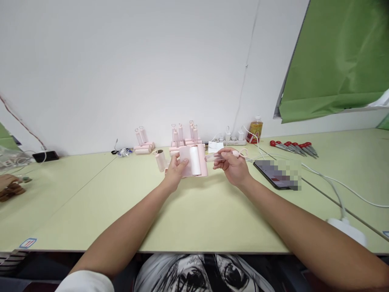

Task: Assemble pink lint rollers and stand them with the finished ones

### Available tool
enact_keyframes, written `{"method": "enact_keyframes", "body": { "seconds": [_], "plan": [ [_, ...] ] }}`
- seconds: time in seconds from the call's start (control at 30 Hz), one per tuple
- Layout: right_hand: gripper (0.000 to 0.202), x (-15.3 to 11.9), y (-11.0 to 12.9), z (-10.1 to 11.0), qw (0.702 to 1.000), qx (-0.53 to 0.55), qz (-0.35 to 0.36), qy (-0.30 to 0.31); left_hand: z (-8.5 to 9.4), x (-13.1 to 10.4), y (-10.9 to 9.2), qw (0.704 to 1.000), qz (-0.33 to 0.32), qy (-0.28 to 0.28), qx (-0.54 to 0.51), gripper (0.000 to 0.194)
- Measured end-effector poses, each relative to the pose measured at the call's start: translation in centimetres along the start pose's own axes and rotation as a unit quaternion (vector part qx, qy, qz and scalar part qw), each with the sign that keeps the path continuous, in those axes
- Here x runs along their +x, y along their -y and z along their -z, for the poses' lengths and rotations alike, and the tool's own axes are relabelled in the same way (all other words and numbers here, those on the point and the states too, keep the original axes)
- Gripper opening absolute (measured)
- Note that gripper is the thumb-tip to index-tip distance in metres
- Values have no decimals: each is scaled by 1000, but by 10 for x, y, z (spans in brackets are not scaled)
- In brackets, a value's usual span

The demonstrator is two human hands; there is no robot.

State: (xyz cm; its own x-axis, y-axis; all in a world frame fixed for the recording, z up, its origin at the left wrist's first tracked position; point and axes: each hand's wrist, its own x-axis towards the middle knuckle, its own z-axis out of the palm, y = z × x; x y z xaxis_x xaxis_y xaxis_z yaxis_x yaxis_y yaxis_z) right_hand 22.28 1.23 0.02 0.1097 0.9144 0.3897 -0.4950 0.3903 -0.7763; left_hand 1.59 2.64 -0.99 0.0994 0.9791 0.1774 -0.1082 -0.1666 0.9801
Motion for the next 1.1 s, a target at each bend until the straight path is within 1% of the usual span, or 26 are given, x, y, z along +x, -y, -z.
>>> {"method": "enact_keyframes", "body": {
  "seconds": [0.13,0.23,0.37,0.57,0.67,0.83,0.97,1.03,1.1],
  "plan": [
    [18,0,-1,-1,1000,7,-9,3,-4,-5,-3,999,4,32,-32,62],
    [18,0,-2,-1,1000,7,-11,5,-6,-7,-5,999,10,35,-39,62],
    [19,-1,-2,-2,1000,0,-11,5,-5,-6,-4,999,11,34,-37,62],
    [20,-5,-5,-4,1000,8,-18,15,-6,-8,-1,998,-4,65,-18,62],
    [21,-5,-6,-4,999,13,-25,16,-7,-9,-1,998,1,64,-10,60],
    [19,-4,-7,-5,999,12,-46,-11,-7,-10,-5,997,56,59,-7,54],
    [20,-5,-7,-5,999,3,-44,-21,-7,-10,-7,994,91,55,-28,47],
    [20,-5,-8,-6,999,4,-47,-21,-8,-10,-7,994,92,50,-19,45],
    [19,-5,-9,-6,998,14,-55,-29,-9,-10,-7,997,76,33,9,45]
  ]
}}
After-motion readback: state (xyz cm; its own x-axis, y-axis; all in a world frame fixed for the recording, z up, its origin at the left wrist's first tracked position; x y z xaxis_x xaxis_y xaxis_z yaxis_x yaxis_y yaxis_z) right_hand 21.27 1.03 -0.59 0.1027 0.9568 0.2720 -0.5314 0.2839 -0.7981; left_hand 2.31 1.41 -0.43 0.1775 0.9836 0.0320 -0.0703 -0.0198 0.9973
